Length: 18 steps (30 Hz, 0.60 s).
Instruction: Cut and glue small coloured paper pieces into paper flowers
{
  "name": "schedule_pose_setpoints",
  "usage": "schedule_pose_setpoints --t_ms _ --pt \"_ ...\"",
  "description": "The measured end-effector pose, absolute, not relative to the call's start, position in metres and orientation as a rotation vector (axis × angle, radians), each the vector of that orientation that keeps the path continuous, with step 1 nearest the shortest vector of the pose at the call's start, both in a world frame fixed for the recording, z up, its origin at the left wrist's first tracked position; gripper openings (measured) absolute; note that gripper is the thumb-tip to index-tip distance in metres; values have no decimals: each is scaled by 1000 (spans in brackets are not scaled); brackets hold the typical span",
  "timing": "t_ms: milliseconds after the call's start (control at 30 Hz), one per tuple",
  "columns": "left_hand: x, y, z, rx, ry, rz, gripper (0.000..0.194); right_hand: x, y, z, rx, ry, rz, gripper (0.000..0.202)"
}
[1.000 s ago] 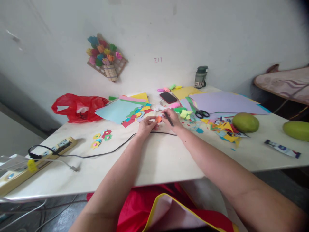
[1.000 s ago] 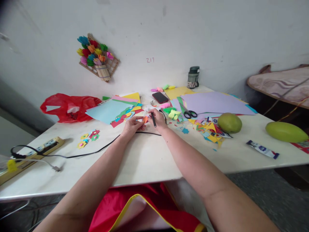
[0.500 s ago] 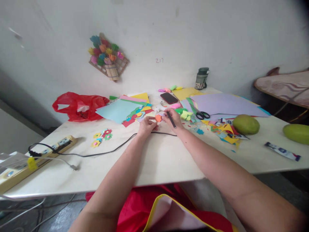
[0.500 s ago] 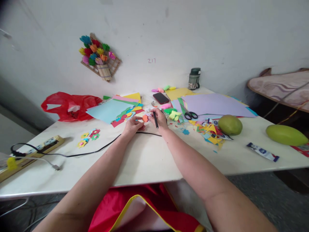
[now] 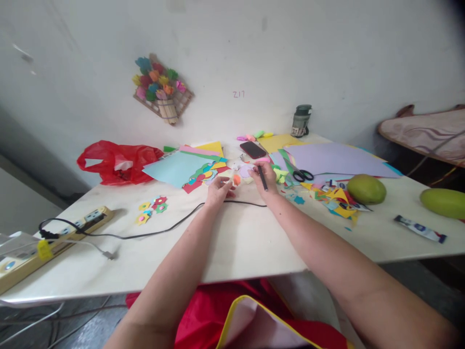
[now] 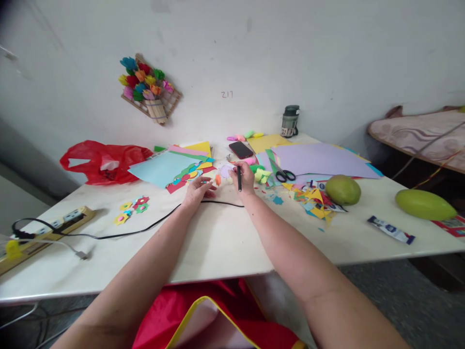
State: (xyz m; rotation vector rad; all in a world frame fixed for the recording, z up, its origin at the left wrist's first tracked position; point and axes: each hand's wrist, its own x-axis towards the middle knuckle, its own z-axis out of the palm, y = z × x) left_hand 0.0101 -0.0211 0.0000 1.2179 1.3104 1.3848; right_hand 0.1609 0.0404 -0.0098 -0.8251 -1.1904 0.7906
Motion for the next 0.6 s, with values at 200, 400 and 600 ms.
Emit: schedule_pose_setpoints --t_ms 200,400,600 --pt "11 -22 1 1287 1342 1341 49 159 40 -11 -798 -1155 895 33" --pt "9 -22 -1 1372 1339 1335 40 150 33 -15 -808 -1244 1052 32" --pt "4 -17 -6 1319 1391 1406 32 148 32 -19 -833 -1332 1219 27"
